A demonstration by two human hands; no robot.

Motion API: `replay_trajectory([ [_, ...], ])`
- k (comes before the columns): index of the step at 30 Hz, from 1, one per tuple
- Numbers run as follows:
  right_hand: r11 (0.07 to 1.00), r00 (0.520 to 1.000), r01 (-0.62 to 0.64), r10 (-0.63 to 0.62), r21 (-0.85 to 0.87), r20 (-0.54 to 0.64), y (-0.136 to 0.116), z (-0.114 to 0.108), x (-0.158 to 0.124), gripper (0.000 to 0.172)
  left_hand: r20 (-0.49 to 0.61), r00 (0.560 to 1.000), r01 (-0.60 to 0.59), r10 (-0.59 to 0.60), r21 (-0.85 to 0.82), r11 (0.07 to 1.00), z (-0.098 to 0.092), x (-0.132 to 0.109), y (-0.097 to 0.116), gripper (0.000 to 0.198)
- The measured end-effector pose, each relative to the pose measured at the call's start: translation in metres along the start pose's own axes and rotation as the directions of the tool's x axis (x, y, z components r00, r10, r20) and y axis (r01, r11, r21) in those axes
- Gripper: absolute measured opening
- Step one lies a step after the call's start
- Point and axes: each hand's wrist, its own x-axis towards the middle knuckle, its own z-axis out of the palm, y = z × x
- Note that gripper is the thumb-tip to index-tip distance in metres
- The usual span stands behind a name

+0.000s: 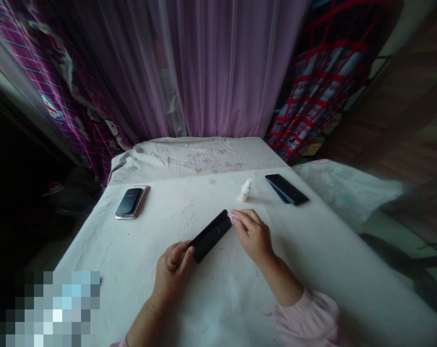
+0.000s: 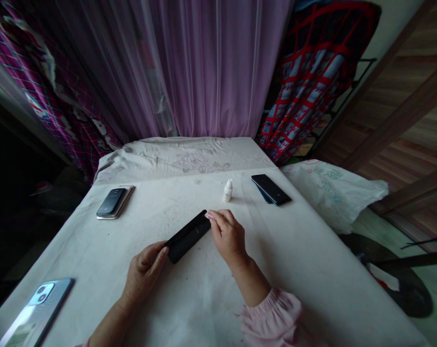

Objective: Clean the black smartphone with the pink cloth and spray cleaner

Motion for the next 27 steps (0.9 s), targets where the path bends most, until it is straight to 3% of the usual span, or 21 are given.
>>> replay_trajectory([
  [9, 0.996, 0.996, -0.006, 0.013, -0.092, 0.084, 0.002, 0.025, 0.006, 0.025, -0.001, 0.999, -0.054, 0.055, 0.012, 0.998, 0.0, -0.001, -0.004, 0.024],
  [21, 0.991, 0.96, 0.098, -0.117, 0.087, 0.256, -0.05, 0.042, -0.017, 0.025, 0.05, 0.997, -0.052, 0.051, 0.018, 0.998, -0.002, 0.003, 0.002, 0.03],
  [27, 0.999, 0.976, 0.032, -0.03, -0.005, 0.214, -0.027, 0.036, -0.003, 0.026, 0.022, 0.996, -0.087, 0.086, 0.064, 0.994, -0.002, 0.003, -0.001, 0.028],
])
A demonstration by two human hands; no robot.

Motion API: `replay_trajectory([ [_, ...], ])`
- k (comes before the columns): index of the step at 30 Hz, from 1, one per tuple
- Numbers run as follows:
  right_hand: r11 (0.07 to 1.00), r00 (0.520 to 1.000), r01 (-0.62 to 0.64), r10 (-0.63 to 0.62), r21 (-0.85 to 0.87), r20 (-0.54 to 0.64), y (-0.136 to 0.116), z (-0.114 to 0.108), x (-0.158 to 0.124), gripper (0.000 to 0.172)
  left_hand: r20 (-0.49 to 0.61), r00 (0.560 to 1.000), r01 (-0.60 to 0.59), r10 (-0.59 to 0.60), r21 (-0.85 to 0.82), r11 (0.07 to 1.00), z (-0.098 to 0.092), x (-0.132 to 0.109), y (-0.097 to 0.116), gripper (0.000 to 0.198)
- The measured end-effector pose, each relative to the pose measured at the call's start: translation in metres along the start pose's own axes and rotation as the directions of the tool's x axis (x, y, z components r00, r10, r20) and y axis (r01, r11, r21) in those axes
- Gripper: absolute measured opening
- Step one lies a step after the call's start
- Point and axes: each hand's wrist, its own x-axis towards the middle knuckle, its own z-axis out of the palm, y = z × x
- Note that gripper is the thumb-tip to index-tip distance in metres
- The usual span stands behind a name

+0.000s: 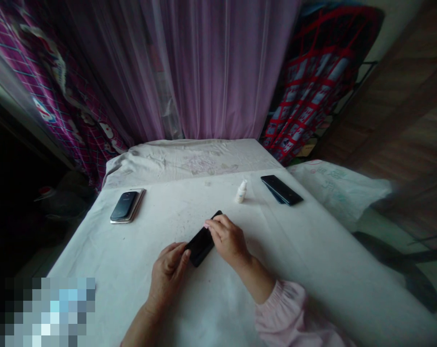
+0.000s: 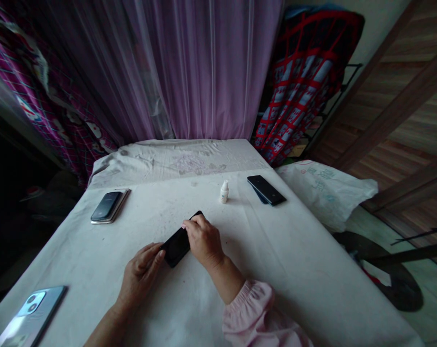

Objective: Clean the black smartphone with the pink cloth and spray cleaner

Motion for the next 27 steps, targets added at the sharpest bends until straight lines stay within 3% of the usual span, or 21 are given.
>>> replay_trajectory([
  [4, 0.994, 0.995, -0.08, 0.075, -0.078, -0.07, 0.02, -0.009, 0.009, 0.026, -0.044, 0.995, -0.09, 0.092, 0.045, 0.995, 0.002, -0.001, -0.002, 0.024],
  [7, 0.991, 0.991, -0.104, 0.097, -0.087, -0.089, 0.019, -0.012, 0.01, 0.026, -0.076, 0.981, -0.174, 0.181, 0.087, 0.981, 0.003, -0.002, -0.003, 0.022],
  [15, 0.999, 0.998, 0.047, -0.046, -0.009, 0.041, -0.034, -0.002, -0.011, 0.023, -0.081, 0.965, -0.234, 0.248, 0.153, 0.96, 0.003, -0.001, -0.005, 0.022],
  [19, 0.994, 0.993, 0.11, -0.109, -0.012, 0.047, -0.047, 0.002, -0.019, 0.022, -0.08, 0.962, -0.245, 0.261, 0.163, 0.956, 0.003, 0.001, -0.003, 0.023],
  [23, 0.993, 0.994, 0.113, -0.112, -0.033, 0.014, -0.034, -0.005, -0.017, 0.025, -0.083, 0.963, -0.24, 0.255, 0.164, 0.957, 0.005, 0.001, -0.001, 0.023],
  [27, 0.994, 0.999, 0.006, -0.01, -0.107, -0.035, -0.004, -0.017, -0.008, 0.025, -0.072, 0.969, -0.224, 0.236, 0.147, 0.964, 0.006, 0.001, 0.0, 0.023],
])
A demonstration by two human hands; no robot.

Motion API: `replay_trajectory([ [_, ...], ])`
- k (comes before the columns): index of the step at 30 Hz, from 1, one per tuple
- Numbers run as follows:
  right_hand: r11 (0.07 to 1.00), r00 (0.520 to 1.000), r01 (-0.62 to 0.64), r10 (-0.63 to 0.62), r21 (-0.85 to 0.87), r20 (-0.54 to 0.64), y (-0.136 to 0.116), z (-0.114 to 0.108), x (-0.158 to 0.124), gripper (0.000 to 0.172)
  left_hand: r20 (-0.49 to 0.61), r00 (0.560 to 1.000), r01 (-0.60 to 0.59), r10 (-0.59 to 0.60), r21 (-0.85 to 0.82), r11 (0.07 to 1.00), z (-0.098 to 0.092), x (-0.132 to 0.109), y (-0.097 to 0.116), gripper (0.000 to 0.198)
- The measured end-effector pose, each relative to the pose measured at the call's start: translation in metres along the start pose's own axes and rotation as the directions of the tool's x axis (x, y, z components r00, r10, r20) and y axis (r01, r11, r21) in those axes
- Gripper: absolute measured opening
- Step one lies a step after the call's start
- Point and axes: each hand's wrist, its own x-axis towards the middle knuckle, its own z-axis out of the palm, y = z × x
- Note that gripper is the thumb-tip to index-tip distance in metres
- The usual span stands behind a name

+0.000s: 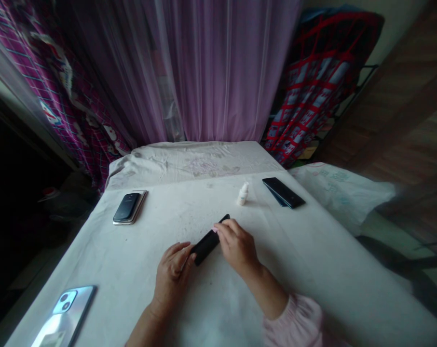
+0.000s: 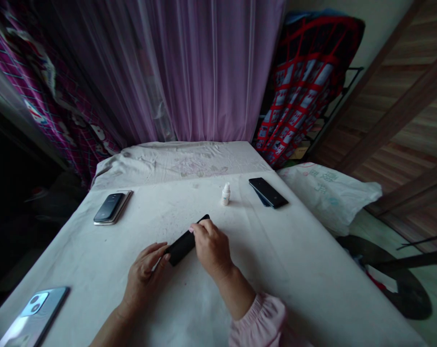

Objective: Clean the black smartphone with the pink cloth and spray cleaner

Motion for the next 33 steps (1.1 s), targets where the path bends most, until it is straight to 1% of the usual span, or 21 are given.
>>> replay_trajectory([
  [4, 0.993, 0.994, -0.096, 0.091, -0.065, -0.067, 0.029, -0.002, 0.008, 0.025, -0.002, 1.0, 0.008, -0.008, -0.014, 1.0, 0.0, 0.001, 0.001, 0.025],
  [8, 0.985, 0.982, -0.162, 0.156, -0.053, -0.108, 0.044, 0.002, 0.006, 0.026, 0.029, 0.998, 0.052, -0.052, -0.015, 0.999, -0.002, 0.002, 0.0, 0.028],
  [13, 0.976, 0.971, -0.218, 0.218, 0.01, -0.104, 0.049, 0.006, 0.001, 0.026, 0.045, 0.997, 0.057, -0.056, -0.03, 0.998, -0.002, 0.001, 0.0, 0.027],
  [20, 0.956, 0.956, -0.25, 0.269, 0.156, -0.114, 0.046, 0.009, 0.011, 0.026, 0.036, 0.999, 0.019, -0.017, -0.052, 0.998, -0.002, 0.0, 0.002, 0.023],
  [23, 0.949, 0.951, -0.286, 0.298, 0.131, -0.085, 0.047, 0.012, 0.009, 0.026, 0.045, 0.999, 0.026, -0.024, -0.051, 0.998, -0.002, 0.0, 0.002, 0.023],
  [26, 0.946, 0.946, -0.322, 0.323, 0.034, -0.018, 0.052, 0.015, -0.002, 0.023, 0.043, 0.999, 0.021, -0.019, -0.051, 0.998, -0.002, 0.0, 0.002, 0.024],
  [30, 0.943, 0.944, -0.315, 0.323, -0.109, 0.067, 0.056, 0.016, -0.017, 0.02, 0.023, 1.0, -0.009, 0.01, -0.058, 0.998, -0.003, 0.001, 0.003, 0.022],
  [33, 0.935, 0.936, -0.322, 0.338, -0.149, 0.101, 0.054, 0.014, -0.015, 0.019, 0.013, 0.999, -0.03, 0.031, -0.056, 0.998, -0.003, 0.003, 0.004, 0.021],
])
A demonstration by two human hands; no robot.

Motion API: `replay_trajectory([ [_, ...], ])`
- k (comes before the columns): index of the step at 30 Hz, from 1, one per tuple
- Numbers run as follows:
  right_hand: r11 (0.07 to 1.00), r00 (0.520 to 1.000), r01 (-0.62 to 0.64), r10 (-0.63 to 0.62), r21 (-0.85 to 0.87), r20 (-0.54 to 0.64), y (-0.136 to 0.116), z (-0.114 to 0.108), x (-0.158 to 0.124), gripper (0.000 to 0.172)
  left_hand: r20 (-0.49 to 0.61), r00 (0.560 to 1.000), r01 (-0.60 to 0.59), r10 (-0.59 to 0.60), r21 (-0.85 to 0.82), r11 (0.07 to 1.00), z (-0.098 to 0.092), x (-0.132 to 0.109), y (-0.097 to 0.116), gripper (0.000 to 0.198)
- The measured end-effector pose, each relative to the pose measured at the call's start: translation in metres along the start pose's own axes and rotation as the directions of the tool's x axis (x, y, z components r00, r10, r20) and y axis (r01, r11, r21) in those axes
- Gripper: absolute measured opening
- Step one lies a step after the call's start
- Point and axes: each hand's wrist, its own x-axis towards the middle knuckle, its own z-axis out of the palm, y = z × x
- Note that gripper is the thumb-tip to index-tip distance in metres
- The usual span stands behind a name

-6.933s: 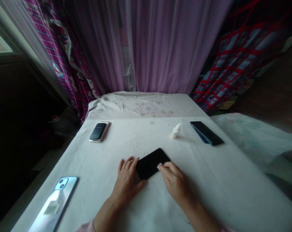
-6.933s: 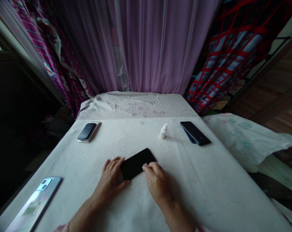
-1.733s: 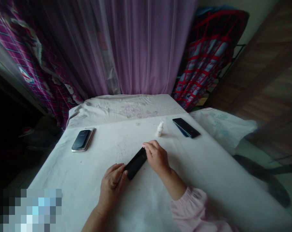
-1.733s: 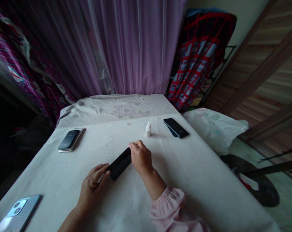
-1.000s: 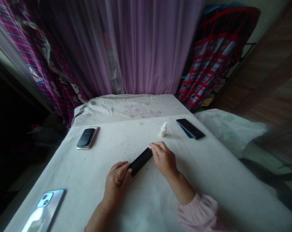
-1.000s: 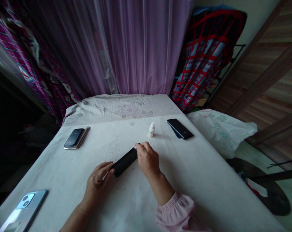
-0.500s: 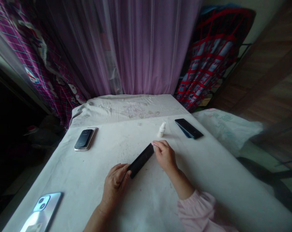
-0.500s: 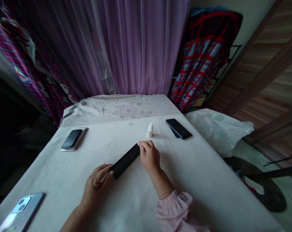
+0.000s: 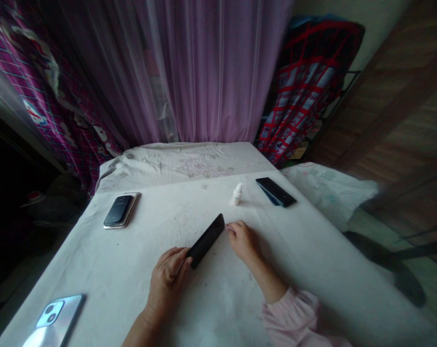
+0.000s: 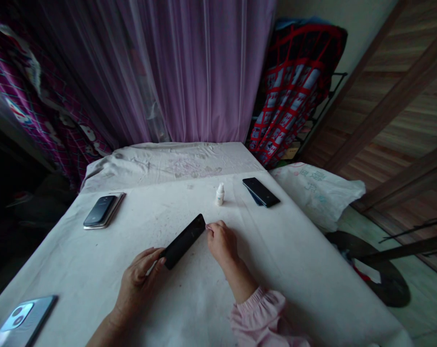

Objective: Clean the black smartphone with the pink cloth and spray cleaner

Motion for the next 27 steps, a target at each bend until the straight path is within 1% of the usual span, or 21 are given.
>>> replay_trajectory([
  [3, 0.999, 1.0, -0.011, 0.012, 0.045, -0.027, -0.01, -0.004, 0.011, 0.017, -0.016, 1.0, -0.014, 0.014, 0.002, 1.0, 0.001, 0.001, 0.0, 0.021],
  [5, 0.995, 0.998, -0.004, 0.009, 0.099, -0.057, -0.017, -0.007, 0.018, 0.018, -0.021, 1.0, 0.002, -0.002, -0.001, 1.0, 0.001, 0.0, -0.001, 0.021],
  [7, 0.99, 0.998, -0.005, 0.013, 0.139, -0.057, -0.022, -0.007, 0.023, 0.02, -0.024, 0.999, 0.044, -0.045, -0.012, 0.999, 0.001, -0.001, -0.001, 0.023],
  [10, 0.992, 0.999, -0.043, 0.041, 0.115, 0.022, -0.022, -0.005, 0.024, 0.02, 0.027, 0.987, 0.162, -0.161, -0.043, 0.986, 0.002, -0.005, -0.002, 0.025],
  [12, 0.994, 0.996, -0.055, 0.049, 0.09, 0.069, -0.017, -0.001, 0.021, 0.02, 0.089, 0.957, 0.281, -0.276, -0.043, 0.959, 0.002, -0.007, -0.003, 0.028],
  [15, 0.992, 0.998, -0.027, 0.02, 0.124, 0.061, -0.008, 0.005, 0.017, 0.021, 0.17, 0.876, 0.458, -0.452, 0.003, 0.889, 0.002, -0.008, -0.005, 0.032],
  [17, 0.986, 0.999, -0.009, 0.003, 0.165, 0.034, -0.003, 0.007, 0.016, 0.022, 0.213, 0.822, 0.528, -0.528, 0.059, 0.847, 0.001, -0.007, -0.005, 0.033],
  [18, 0.984, 1.0, -0.003, -0.002, 0.181, 0.024, -0.002, 0.008, 0.016, 0.023, 0.229, 0.802, 0.545, -0.553, 0.102, 0.832, 0.001, -0.006, -0.005, 0.034],
  [20, 0.98, 1.0, 0.005, -0.008, 0.201, 0.015, -0.002, 0.009, 0.016, 0.022, 0.241, 0.773, 0.546, -0.586, 0.218, 0.809, -0.002, -0.003, -0.003, 0.033],
  [22, 0.979, 1.0, 0.016, -0.021, 0.205, 0.018, -0.003, 0.01, 0.015, 0.022, 0.243, 0.771, 0.508, -0.588, 0.322, 0.799, -0.004, -0.001, 0.0, 0.03],
  [24, 0.979, 0.999, 0.026, -0.031, 0.2, 0.023, -0.004, 0.01, 0.013, 0.023, 0.248, 0.8, 0.442, -0.547, 0.372, 0.816, -0.007, 0.001, 0.003, 0.028],
  [27, 0.983, 0.999, 0.03, -0.034, 0.183, 0.02, -0.005, 0.011, 0.012, 0.024, 0.27, 0.846, 0.342, -0.46, 0.388, 0.856, -0.009, 0.0, 0.006, 0.024],
])
